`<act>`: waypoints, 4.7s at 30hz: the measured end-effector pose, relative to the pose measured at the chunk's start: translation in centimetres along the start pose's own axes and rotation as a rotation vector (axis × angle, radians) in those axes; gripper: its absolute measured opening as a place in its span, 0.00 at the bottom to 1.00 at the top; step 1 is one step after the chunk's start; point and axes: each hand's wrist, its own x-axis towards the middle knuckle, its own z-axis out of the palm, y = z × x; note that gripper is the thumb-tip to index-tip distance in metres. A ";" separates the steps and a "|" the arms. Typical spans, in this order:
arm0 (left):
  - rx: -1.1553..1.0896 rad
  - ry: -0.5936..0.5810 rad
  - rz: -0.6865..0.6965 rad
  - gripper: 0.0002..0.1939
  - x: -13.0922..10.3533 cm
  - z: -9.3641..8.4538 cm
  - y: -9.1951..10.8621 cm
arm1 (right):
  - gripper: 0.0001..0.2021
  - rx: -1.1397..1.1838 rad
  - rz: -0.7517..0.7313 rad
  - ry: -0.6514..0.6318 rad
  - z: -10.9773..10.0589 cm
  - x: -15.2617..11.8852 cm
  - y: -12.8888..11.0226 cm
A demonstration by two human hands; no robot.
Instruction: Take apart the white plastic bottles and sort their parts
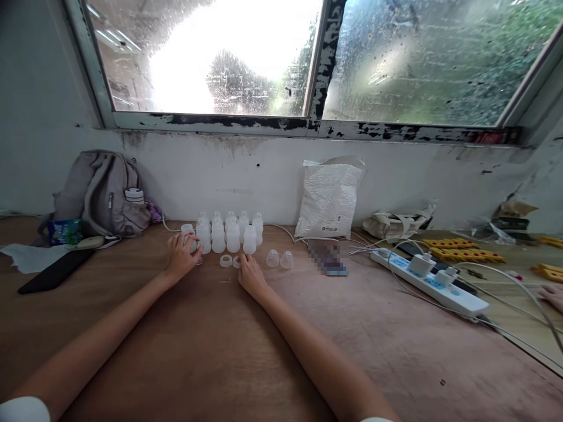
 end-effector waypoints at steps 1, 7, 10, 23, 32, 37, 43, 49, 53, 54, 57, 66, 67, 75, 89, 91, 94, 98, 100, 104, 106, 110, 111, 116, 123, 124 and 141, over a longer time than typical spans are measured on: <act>-0.008 0.010 -0.008 0.14 1.0 -0.2 0.1 | 0.12 0.000 -0.001 0.001 0.0 0.0 0.0; -0.024 -0.194 -0.144 0.18 7.3 0.0 -0.2 | 0.12 0.003 -0.005 0.005 0.0 0.0 -0.1; -0.021 -0.266 -0.204 0.21 8.6 0.7 -0.4 | 0.13 0.006 -0.006 0.009 -0.1 0.0 -0.2; -0.596 -0.025 -0.263 0.16 8.9 -6.8 1.5 | 0.20 0.704 0.052 -0.005 -3.9 1.6 -3.0; -2.084 -0.448 -0.754 0.08 7.1 -7.3 9.1 | 0.22 1.785 0.190 -0.725 -9.7 2.4 -6.9; -2.228 -0.572 -0.712 0.07 5.9 -7.5 10.1 | 0.24 1.892 0.142 -0.970 -8.7 1.4 -7.2; -1.956 -0.690 -0.700 0.14 5.4 -6.9 9.8 | 0.16 1.874 0.285 -0.911 -7.1 0.4 -8.6; -1.747 -0.386 -0.712 0.11 4.7 -3.3 9.5 | 0.12 1.594 0.387 -0.694 -5.6 0.8 -6.6; -1.655 -0.249 -0.750 0.11 4.0 -1.8 9.8 | 0.12 1.362 0.432 -0.575 -4.8 1.1 -5.7; -1.650 -0.223 -0.760 0.11 3.9 -1.7 9.9 | 0.10 1.316 0.435 -0.541 -4.6 1.1 -5.8; -1.626 -0.129 -0.766 0.12 3.9 -1.8 9.9 | 0.05 1.136 0.407 -0.374 -4.1 1.3 -6.3; -1.558 0.073 -0.908 0.14 4.2 -0.9 9.4 | 0.11 0.526 0.429 -0.118 -3.5 1.4 -6.6; -1.554 0.090 -0.922 0.14 4.3 -0.9 9.5 | 0.11 0.491 0.425 -0.104 -3.6 1.5 -6.6; -1.628 0.204 -0.960 0.14 6.1 -3.0 7.9 | 0.12 0.514 0.452 -0.094 -5.0 0.6 -5.5; -0.955 -0.536 -0.037 0.18 1.6 3.2 11.4 | 0.15 1.044 0.770 0.280 -7.9 -4.3 4.1; -0.801 -0.537 0.056 0.19 1.6 4.4 12.5 | 0.15 1.120 0.780 0.289 -7.9 -4.4 4.3; -0.679 -0.571 0.048 0.21 2.2 6.0 13.0 | 0.15 1.147 0.775 0.286 -7.8 -4.6 4.5; -0.663 -0.579 0.018 0.22 2.2 7.6 13.2 | 0.15 1.115 0.743 0.254 -7.6 -4.7 4.4; -0.663 -0.573 0.010 0.25 1.9 8.0 13.4 | 0.14 1.092 0.740 0.238 -7.5 -4.8 4.3; -0.679 -0.547 0.009 0.29 1.3 8.0 13.5 | 0.14 1.060 0.716 0.219 -7.6 -4.7 4.0; -0.703 -0.485 0.016 0.27 1.1 7.7 13.6 | 0.15 1.044 0.715 0.212 -7.7 -4.7 3.9; -0.822 -0.295 0.011 0.19 1.3 6.1 14.2 | 0.15 1.005 0.731 0.208 -7.9 -4.6 3.6; -0.880 -0.277 -0.003 0.18 1.5 5.6 14.5 | 0.15 1.004 0.729 0.201 -7.9 -4.6 3.5; -1.455 -0.668 -0.129 0.19 2.8 2.3 15.6 | 0.13 1.173 0.595 -0.102 -8.1 -5.1 2.0; -1.763 -1.026 -0.344 0.06 2.3 -0.3 17.0 | 0.09 1.492 0.463 -0.324 -8.4 -6.0 -0.9; -1.748 -0.975 -0.392 0.05 2.2 -0.3 17.3 | 0.09 1.505 0.480 -0.319 -8.4 -6.0 -1.0; -1.482 -0.478 -0.415 0.02 1.9 -0.4 18.8 | 0.05 1.106 0.535 0.004 -7.1 -4.7 -0.2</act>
